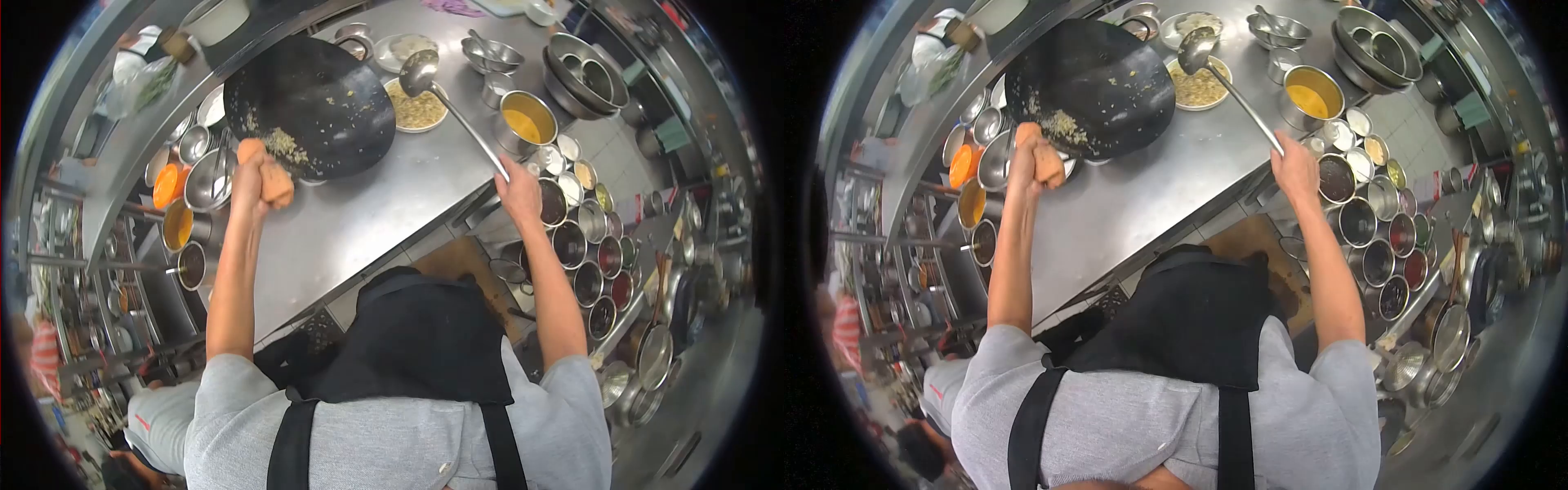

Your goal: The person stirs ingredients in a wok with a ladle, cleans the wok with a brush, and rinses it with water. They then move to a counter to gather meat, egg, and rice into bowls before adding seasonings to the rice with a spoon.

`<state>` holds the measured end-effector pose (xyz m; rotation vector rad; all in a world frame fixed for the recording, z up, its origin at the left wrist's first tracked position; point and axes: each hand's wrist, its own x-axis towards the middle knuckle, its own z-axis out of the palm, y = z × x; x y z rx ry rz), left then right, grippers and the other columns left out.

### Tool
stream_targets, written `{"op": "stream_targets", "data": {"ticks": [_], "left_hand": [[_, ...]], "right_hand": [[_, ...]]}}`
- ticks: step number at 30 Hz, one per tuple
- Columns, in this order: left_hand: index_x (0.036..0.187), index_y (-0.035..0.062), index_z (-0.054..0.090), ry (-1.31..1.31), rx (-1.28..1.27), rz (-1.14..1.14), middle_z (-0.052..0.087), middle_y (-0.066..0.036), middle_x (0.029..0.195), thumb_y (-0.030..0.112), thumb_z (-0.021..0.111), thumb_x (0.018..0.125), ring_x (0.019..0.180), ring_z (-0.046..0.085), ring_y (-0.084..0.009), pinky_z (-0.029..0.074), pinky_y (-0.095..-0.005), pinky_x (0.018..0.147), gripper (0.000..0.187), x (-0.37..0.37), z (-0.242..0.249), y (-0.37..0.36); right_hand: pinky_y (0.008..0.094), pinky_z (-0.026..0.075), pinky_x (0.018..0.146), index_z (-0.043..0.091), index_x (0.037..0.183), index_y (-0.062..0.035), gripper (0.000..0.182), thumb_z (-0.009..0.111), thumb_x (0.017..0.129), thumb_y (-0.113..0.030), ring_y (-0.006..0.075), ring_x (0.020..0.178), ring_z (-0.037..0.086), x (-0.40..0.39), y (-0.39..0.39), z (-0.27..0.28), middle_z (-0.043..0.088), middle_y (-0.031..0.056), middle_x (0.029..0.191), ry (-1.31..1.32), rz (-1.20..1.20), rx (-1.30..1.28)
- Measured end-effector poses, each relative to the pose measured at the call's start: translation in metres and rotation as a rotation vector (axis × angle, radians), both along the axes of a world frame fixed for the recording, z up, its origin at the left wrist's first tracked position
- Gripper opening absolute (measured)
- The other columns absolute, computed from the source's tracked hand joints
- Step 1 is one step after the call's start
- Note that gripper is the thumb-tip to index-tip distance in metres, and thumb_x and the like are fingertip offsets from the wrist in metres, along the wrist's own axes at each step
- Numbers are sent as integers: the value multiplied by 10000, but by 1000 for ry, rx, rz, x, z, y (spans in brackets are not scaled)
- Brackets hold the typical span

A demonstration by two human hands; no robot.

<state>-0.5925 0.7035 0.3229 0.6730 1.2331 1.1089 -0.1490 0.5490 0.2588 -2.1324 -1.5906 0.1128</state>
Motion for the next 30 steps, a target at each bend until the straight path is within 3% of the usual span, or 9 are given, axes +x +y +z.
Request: {"op": "stream_targets", "data": {"ticks": [3, 5, 7, 11, 15, 18, 22, 24, 30], "left_hand": [[940, 5, 526, 71, 4, -86, 556, -82, 749, 68, 583, 727, 623, 591, -213, 515, -345, 532, 229, 22, -2, -32], [983, 9, 520, 74, -32, -188, 558, -76, 784, 61, 595, 710, 655, 596, -200, 527, -341, 575, 287, 49, 7, -57], [1006, 23, 524, 35, -103, -315, 564, -70, 812, 87, 631, 704, 668, 601, -195, 533, -342, 593, 327, 79, 11, -76], [1014, 45, 531, -60, -261, -688, 594, -67, 824, 120, 657, 712, 676, 612, -181, 532, -322, 588, 335, 164, 26, -127], [1087, 54, 495, -136, -391, -1095, 542, -52, 842, 65, 624, 710, 704, 568, -164, 489, -313, 623, 399, 264, 25, -191], [1106, 51, 482, -206, -466, -1487, 529, -65, 931, 57, 593, 722, 824, 551, -158, 481, -318, 694, 400, 328, 17, -288], [1054, 54, 503, -94, -518, -1871, 553, -59, 789, 74, 594, 729, 632, 583, -183, 497, -318, 546, 338, 379, -3, -474], [978, 47, 518, -78, -539, -2003, 564, -69, 750, 86, 591, 741, 593, 595, -196, 509, -320, 513, 251, 424, -42, -415], [888, 56, 500, 102, -553, -2226, 535, -72, 705, 99, 591, 756, 578, 558, -217, 493, -365, 524, 167, 518, -129, -529]], "right_hand": [[321, 501, 565, 581, 1192, -25, 376, 643, 861, -191, 185, 622, 620, 10, -53, -30, 659, 99, 802, 523, 70, 121], [215, 392, 405, 533, 1221, 17, 375, 618, 898, -155, 54, 462, 457, 1, -110, 5, 530, -1, 646, 1192, -39, -91], [176, 312, 343, 491, 1248, 19, 365, 580, 922, -120, 20, 395, 365, -10, -163, 31, 431, -50, 590, 1369, -133, -74], [188, 325, 323, 471, 1261, 30, 372, 555, 912, -67, 21, 376, 361, -14, -275, 72, 440, -42, 594, 1372, -330, 113], [206, 377, 321, 352, 1353, 37, 464, 507, 957, -148, 63, 382, 405, -21, -379, 96, 419, 5, 632, 1433, -357, 794], [220, 365, 328, 350, 1372, -31, 444, 496, 960, -107, 67, 386, 393, -77, -489, 113, 412, -5, 635, 1450, -699, 1081], [200, 305, 319, 466, 1184, -74, 292, 517, 904, -12, 51, 379, 366, -193, -627, 114, 388, -22, 625, 1102, -1247, 1302], [194, 290, 319, 467, 1146, -90, 261, 525, 900, -26, 56, 373, 357, -201, -543, 52, 385, -19, 622, 1051, -1354, 1420], [213, 318, 321, 426, 1107, -87, 267, 523, 868, -17, 62, 385, 376, -229, -546, -45, 399, -15, 599, 909, -1482, 1648]]}}
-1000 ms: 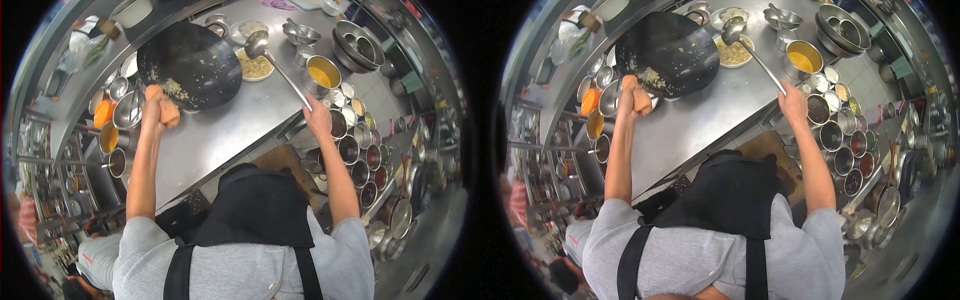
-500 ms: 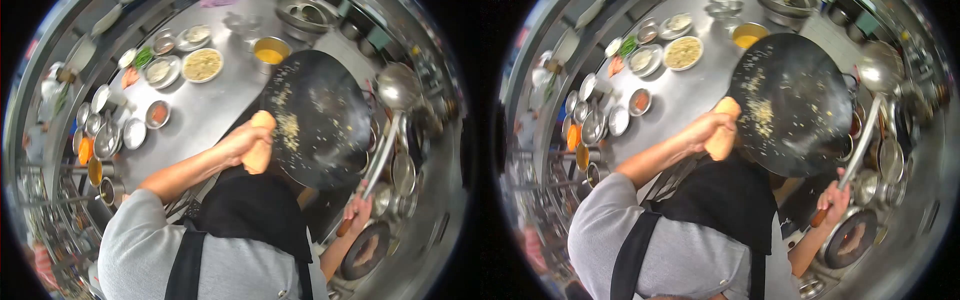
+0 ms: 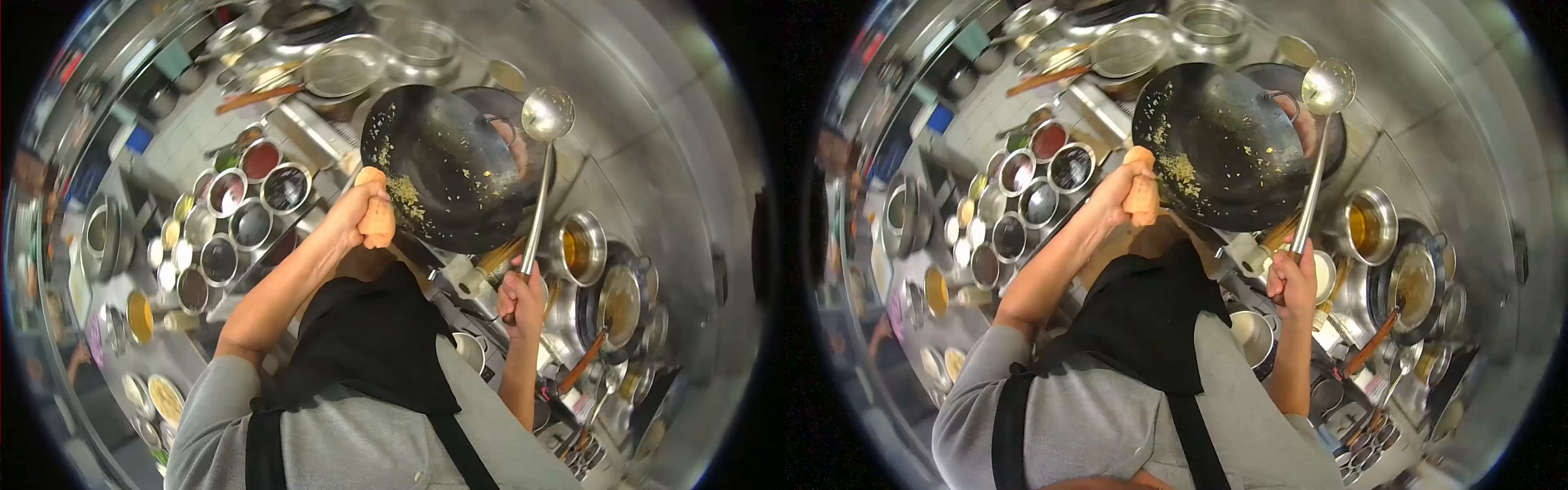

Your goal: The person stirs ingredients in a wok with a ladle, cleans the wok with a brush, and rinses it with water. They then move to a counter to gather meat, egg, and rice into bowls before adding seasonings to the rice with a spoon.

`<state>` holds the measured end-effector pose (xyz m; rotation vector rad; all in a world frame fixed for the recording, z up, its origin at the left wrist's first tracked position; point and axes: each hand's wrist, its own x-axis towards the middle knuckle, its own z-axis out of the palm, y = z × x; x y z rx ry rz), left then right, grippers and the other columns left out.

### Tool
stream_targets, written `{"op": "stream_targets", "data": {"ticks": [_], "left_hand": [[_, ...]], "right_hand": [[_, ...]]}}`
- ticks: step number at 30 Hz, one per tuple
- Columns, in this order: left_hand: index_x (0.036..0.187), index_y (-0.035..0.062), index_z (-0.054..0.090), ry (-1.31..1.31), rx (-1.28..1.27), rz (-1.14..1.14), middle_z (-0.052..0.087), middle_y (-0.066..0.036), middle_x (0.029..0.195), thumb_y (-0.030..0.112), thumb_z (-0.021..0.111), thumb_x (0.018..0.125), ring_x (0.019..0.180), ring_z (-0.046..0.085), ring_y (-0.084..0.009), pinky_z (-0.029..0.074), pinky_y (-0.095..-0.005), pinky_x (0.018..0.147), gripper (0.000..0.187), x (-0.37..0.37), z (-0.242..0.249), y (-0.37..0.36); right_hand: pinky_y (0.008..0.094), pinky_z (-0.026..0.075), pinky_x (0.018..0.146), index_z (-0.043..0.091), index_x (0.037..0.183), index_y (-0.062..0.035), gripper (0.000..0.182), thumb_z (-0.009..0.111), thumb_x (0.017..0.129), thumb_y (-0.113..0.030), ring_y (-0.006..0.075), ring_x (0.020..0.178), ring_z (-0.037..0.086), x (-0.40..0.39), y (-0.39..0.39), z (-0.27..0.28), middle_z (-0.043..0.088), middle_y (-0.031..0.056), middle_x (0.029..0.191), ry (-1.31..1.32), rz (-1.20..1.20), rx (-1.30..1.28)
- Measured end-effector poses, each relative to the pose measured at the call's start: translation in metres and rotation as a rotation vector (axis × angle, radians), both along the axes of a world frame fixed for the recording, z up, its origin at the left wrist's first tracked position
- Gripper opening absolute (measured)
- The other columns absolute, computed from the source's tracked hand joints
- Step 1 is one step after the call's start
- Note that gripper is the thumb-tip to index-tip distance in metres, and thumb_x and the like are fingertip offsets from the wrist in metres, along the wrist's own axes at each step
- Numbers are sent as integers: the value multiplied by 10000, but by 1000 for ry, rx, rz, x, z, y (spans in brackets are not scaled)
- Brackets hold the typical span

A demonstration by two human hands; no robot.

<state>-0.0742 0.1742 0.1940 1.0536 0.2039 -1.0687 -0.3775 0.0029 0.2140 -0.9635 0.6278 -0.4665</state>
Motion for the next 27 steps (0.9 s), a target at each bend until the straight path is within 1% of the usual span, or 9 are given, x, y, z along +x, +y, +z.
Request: {"op": "stream_targets", "data": {"ticks": [5, 11, 13, 16, 20, 22, 24, 25, 27], "left_hand": [[869, 98, 505, 67, 15, -117, 538, -63, 683, 124, 578, 782, 545, 563, -223, 496, -381, 499, 116, 45, -74, -115], [872, 90, 527, 156, -48, -329, 572, -81, 719, 183, 579, 785, 606, 606, -246, 523, -415, 536, 137, 44, -125, -186], [865, 87, 531, 171, -93, -400, 583, -83, 724, 199, 574, 789, 621, 615, -245, 524, -419, 544, 142, 49, -145, -204], [877, 124, 542, 162, -53, -393, 601, -81, 700, 236, 566, 800, 565, 610, -258, 467, -446, 428, 138, 64, -167, -236], [943, 90, 549, 41, 55, -614, 593, -91, 739, 355, 635, 838, 576, 598, -243, 433, -397, 409, 297, 74, -133, -240], [934, 69, 559, 209, 73, -679, 607, -86, 751, 359, 636, 855, 571, 596, -225, 450, -378, 433, 310, 90, -124, -206], [973, 15, 578, 415, -203, -725, 650, -101, 835, 310, 594, 891, 636, 609, -189, 507, -345, 561, 307, 89, -133, -181], [1050, -8, 578, 396, -180, -904, 666, -125, 893, 329, 598, 882, 708, 630, -197, 527, -344, 640, 377, 100, -95, -153], [1158, -26, 533, 251, -725, -995, 621, -205, 1122, 311, 594, 864, 939, 626, -252, 499, -357, 844, 451, 116, -27, -102]], "right_hand": [[224, 312, 304, 418, 1091, -73, 236, 503, 878, -17, 73, 361, 396, 39, -7, -51, 451, -2, 599, 341, -220, -143], [237, 361, 371, 449, 1095, -28, 247, 558, 874, -49, 85, 406, 447, 33, 54, -91, 477, 18, 612, 479, -396, -381], [237, 364, 379, 454, 1113, -19, 265, 559, 871, -39, 86, 416, 453, 34, 70, -90, 489, 19, 628, 397, -385, -223], [226, 343, 365, 478, 1113, -19, 262, 575, 870, -44, 85, 400, 434, 76, 41, -44, 474, 11, 607, 471, -396, -282], [232, 302, 304, 503, 1101, -43, 191, 459, 923, -98, 93, 343, 397, 175, -70, 37, 449, -7, 516, 455, -332, -268], [251, 312, 327, 531, 926, -64, 61, 544, 908, -120, 95, 361, 408, 237, -148, 39, 465, -6, 548, 324, -305, -110], [282, 322, 331, 521, 783, -72, 141, 544, 907, -135, 127, 368, 419, 302, -237, 25, 464, 11, 519, 360, -211, -219], [298, 327, 336, 505, 728, -73, 192, 559, 899, -139, 151, 359, 413, 335, -279, 5, 458, 28, 512, 367, -211, -176], [282, 354, 365, 475, 731, -67, 194, 535, 905, -128, 150, 412, 440, 395, -337, -24, 470, 35, 548, 287, -204, 74]]}}
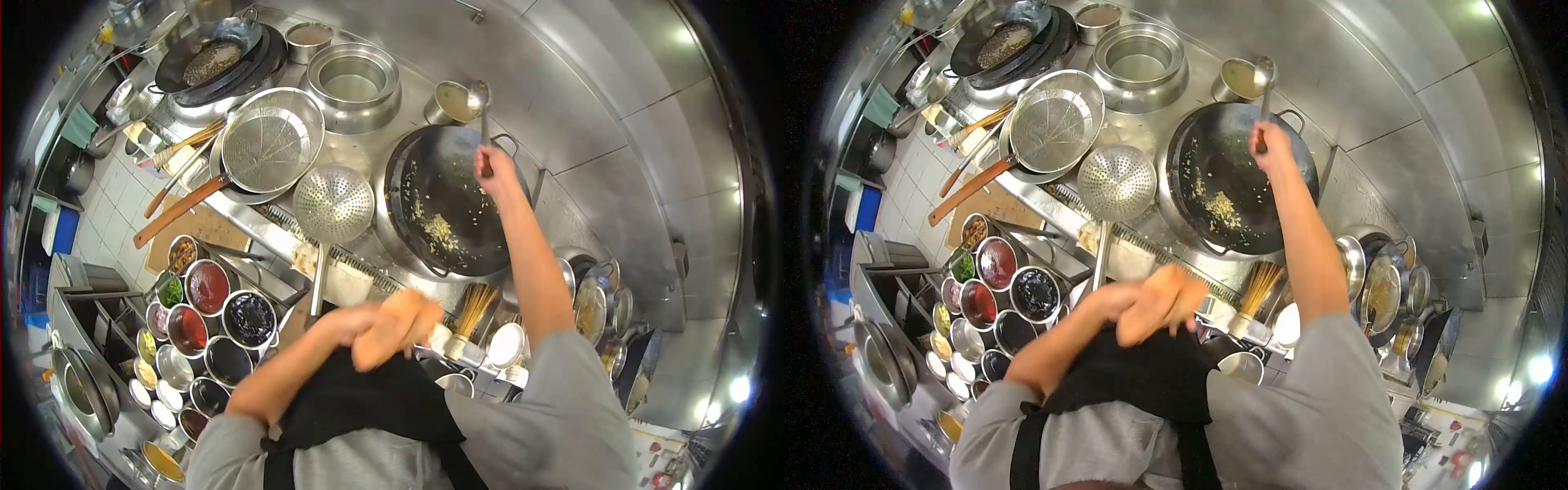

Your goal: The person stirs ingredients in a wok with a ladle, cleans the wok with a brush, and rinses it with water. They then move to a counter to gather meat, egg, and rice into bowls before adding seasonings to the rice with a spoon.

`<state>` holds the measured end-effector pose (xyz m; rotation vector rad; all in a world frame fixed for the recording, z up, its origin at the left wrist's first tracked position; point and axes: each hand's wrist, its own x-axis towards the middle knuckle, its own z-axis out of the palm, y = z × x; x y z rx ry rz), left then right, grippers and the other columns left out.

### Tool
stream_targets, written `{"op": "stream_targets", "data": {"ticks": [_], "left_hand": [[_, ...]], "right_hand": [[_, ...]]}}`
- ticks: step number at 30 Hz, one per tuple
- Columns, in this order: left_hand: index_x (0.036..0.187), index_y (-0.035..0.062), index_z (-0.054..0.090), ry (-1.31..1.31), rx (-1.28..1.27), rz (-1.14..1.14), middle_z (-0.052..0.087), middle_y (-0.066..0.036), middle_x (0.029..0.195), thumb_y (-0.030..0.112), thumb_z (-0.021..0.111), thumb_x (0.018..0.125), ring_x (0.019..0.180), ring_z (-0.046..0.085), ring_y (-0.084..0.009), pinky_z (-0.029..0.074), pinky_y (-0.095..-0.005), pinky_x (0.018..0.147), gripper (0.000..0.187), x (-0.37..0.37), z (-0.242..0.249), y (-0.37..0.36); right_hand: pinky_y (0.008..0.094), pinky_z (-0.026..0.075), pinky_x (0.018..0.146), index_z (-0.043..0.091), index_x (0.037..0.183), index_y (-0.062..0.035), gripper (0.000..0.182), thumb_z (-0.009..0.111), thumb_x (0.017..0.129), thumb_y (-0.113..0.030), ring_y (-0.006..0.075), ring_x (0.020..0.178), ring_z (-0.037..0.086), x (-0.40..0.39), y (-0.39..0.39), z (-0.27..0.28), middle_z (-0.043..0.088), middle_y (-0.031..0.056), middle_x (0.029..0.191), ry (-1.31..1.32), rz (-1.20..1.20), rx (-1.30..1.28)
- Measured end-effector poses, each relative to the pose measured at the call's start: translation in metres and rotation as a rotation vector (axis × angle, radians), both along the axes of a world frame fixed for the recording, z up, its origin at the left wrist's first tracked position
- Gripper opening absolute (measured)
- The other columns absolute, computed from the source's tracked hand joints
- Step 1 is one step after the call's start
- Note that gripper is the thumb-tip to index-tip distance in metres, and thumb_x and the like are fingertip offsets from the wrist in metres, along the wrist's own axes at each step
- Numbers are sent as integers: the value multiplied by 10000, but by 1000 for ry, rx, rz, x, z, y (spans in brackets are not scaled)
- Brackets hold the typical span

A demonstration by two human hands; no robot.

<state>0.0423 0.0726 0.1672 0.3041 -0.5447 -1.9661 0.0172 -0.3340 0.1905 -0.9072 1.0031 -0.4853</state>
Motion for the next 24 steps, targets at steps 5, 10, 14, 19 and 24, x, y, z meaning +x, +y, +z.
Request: {"op": "stream_targets", "data": {"ticks": [5, 10, 14, 19, 24], "left_hand": [[1171, -18, 522, -454, 38, 121, 562, -88, 1088, 99, 717, 735, 1002, 534, -122, 427, -263, 886, 491, 35, 73, 85], [1278, -27, 435, -228, 289, 592, 486, -84, 1190, 104, 683, 736, 894, 539, -114, 458, -243, 767, 611, 47, 97, 127], [1305, -1, 422, -205, 643, 595, 541, -74, 1100, 98, 690, 764, 901, 550, -133, 459, -251, 759, 612, 56, 102, 126], [1292, 6, 457, -187, 525, 481, 571, -46, 1023, 106, 685, 788, 885, 551, -116, 443, -244, 765, 562, 63, 87, 81], [1302, 5, 448, -207, 441, 317, 581, -68, 1080, 137, 690, 809, 949, 564, -150, 447, -259, 834, 565, 68, 85, 77]], "right_hand": [[241, 392, 405, 407, 749, -40, 220, 426, 947, -136, 144, 471, 458, 95, -71, -71, 417, 25, 590, -484, -120, 797], [240, 413, 411, 415, 683, -44, 93, 440, 767, -13, 158, 476, 461, 134, -41, -48, 454, 45, 602, -737, -354, 678], [243, 438, 419, 423, 672, -49, 121, 427, 791, -31, 160, 472, 463, 131, -69, -84, 460, 44, 576, -793, -278, 675], [234, 401, 373, 415, 678, -63, 150, 394, 825, -44, 145, 456, 458, 137, -57, -52, 456, 29, 566, -708, -213, 746], [326, 388, 327, 459, 645, -63, 179, 472, 824, -56, 190, 380, 455, 124, -57, -76, 428, 43, 495, 238, 140, 84]]}}
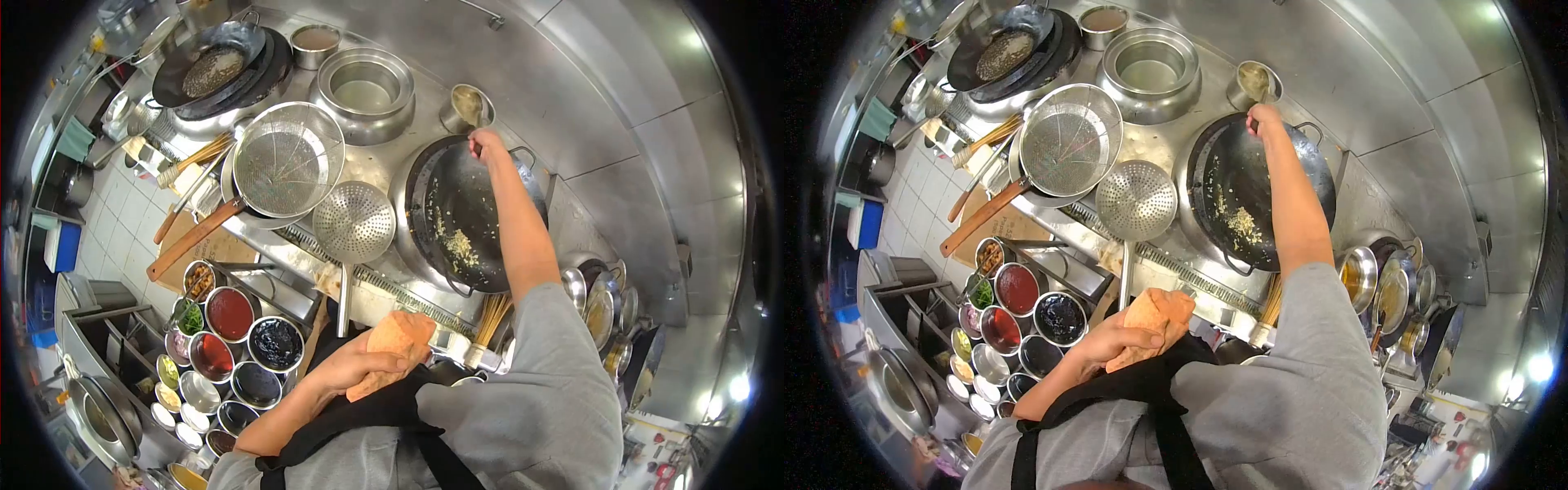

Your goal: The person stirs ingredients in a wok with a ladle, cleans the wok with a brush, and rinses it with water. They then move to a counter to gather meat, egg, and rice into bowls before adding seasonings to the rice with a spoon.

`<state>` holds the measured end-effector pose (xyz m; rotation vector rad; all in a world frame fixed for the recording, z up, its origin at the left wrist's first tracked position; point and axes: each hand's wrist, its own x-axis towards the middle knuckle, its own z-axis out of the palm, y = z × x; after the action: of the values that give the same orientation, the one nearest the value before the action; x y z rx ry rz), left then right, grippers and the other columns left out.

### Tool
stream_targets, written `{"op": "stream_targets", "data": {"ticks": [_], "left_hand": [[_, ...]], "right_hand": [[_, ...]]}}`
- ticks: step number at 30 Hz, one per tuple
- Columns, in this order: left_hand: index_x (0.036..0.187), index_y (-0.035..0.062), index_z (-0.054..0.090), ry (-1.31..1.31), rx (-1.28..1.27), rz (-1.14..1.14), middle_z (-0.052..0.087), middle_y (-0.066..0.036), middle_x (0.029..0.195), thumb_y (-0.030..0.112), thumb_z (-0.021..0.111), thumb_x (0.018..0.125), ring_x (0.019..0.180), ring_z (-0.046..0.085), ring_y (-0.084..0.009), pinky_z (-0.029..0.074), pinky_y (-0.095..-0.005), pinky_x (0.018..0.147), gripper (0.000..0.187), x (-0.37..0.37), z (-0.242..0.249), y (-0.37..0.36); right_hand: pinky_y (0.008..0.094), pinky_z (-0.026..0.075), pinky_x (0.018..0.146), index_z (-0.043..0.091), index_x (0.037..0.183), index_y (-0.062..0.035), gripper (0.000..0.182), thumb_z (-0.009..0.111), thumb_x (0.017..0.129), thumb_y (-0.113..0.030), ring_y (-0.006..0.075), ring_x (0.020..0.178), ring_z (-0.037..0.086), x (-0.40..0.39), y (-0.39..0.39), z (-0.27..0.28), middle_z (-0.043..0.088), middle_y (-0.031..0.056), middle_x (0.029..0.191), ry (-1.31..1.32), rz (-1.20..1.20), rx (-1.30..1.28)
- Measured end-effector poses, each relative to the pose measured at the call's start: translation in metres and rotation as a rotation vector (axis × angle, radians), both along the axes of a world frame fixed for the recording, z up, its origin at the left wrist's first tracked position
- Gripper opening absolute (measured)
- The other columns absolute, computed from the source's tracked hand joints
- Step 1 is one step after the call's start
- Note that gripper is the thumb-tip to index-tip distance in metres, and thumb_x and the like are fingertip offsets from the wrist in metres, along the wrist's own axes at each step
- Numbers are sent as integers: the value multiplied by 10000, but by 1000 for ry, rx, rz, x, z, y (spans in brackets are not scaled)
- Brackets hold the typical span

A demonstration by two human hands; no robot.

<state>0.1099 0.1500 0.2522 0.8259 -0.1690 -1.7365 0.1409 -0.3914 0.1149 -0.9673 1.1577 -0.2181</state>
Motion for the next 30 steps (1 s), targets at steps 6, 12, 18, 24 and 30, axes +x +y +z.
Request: {"op": "stream_targets", "data": {"ticks": [6, 12, 18, 24, 30], "left_hand": [[1000, -53, 624, 174, -546, 204, 650, -199, 933, 324, 705, 799, 807, 641, -249, 514, -365, 788, 434, 46, 21, 54], [1086, -26, 574, -403, -1360, -392, 609, -290, 1070, 360, 664, 820, 859, 588, -376, 522, -378, 639, 478, 106, 78, 107], [1013, -71, 568, -126, -1600, -222, 606, -270, 943, 156, 456, 968, 752, 602, -359, 434, -332, 440, 256, 54, 100, 47], [886, 32, 448, 458, -767, 441, 564, -154, 609, 357, 460, 829, 444, 556, -323, 464, -386, 369, 330, 18, 29, 40], [1223, -31, 368, 183, -127, 565, 554, -184, 826, 299, 761, 634, 565, 579, -251, 507, -326, 454, 781, -12, 17, 41]], "right_hand": [[340, 422, 332, 523, 951, -18, 156, 546, 822, -102, 184, 418, 531, -36, 87, 30, 530, 73, 629, 305, -27, -827], [284, 353, 335, 512, 1051, -94, 184, 568, 879, -127, 107, 419, 436, -26, 136, 49, 486, -7, 614, -47, 143, -390], [314, 339, 340, 536, 829, -36, 96, 553, 886, -112, 145, 378, 419, 75, 151, -15, 469, 31, 549, -73, 227, -246], [234, 364, 377, 403, 608, -69, 237, 529, 808, -50, 126, 412, 399, 147, 117, -40, 372, 9, 521, -591, -69, 976], [475, 491, 615, 560, 911, 6, 193, 563, 761, -116, 365, 703, 659, 42, 206, -9, 654, 212, 791, 387, 494, -978]]}}
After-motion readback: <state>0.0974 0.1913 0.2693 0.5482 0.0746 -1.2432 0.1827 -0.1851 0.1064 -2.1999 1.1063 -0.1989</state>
